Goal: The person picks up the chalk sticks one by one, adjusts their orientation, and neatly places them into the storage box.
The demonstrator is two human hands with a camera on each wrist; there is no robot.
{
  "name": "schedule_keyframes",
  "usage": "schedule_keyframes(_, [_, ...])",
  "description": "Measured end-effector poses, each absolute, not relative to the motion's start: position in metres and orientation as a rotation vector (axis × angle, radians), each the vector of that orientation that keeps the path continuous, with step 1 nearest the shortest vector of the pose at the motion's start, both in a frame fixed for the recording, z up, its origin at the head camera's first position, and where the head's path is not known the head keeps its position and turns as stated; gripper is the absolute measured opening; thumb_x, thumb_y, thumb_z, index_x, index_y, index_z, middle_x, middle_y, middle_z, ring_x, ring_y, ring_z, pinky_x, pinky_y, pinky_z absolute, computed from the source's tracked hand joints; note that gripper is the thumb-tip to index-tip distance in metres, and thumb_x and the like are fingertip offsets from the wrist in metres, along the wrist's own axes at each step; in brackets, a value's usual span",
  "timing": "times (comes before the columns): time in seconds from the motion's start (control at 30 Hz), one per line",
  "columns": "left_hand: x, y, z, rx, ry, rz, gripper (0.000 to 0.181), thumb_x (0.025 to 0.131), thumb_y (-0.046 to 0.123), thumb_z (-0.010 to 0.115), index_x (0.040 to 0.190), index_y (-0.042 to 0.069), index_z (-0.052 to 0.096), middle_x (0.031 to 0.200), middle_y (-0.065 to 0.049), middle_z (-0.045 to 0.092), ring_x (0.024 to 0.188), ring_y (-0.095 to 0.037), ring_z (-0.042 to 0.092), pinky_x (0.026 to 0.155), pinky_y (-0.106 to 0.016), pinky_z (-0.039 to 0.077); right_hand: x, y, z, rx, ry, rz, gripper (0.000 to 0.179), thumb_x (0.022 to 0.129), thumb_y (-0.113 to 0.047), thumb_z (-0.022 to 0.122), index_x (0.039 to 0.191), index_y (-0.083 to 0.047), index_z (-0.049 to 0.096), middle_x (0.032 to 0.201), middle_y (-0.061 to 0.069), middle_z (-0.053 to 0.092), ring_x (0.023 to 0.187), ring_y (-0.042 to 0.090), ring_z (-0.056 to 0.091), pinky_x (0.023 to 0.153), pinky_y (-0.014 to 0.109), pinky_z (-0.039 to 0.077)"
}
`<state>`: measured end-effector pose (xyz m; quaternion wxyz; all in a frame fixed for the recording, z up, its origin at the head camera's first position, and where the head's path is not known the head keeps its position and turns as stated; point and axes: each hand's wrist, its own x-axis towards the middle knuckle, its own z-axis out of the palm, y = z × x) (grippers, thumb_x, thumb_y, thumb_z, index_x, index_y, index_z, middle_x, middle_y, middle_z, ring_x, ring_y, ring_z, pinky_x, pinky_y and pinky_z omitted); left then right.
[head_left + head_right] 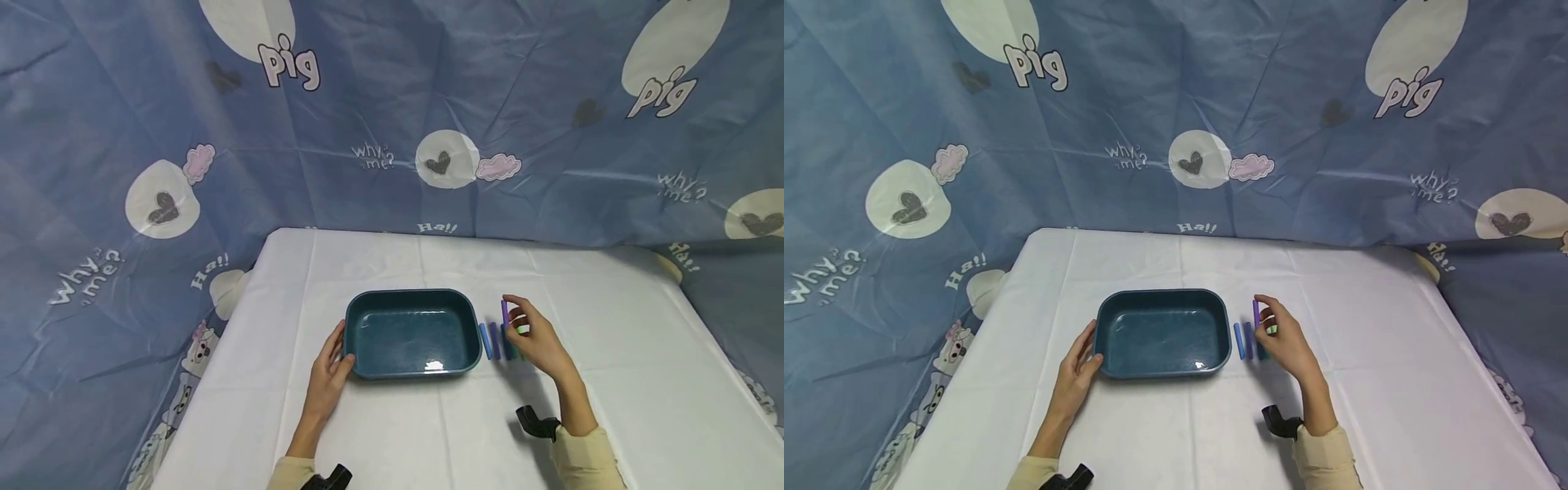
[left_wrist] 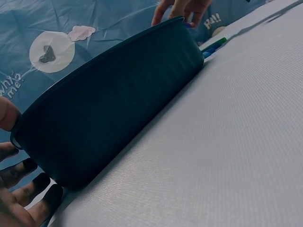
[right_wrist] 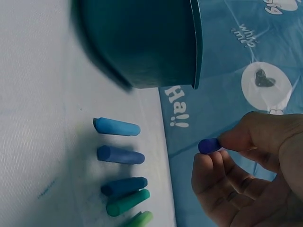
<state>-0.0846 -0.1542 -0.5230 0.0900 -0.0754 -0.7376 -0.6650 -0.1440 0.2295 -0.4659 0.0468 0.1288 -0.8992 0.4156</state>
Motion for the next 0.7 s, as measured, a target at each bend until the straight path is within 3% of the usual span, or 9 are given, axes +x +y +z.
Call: schedule_keyframes(0.7, [-0.085,-0.154,-0.524,-0.212,-2.193,-1.971,0.060,0.093,0.000,0.054,0.148,0.011,0.031,0.153,-0.010,0.033,0.137,-0.031,0.038,0.097,-0.008,0.039,-0.143,0.217,-0.462,0.428,-2.731,1.362,0.054,0.086,0.001,0.059,0.137,-0.011,0.045,0.101,0.014,0.057,0.088,0.026,0.064,0.066,0.023,0.051])
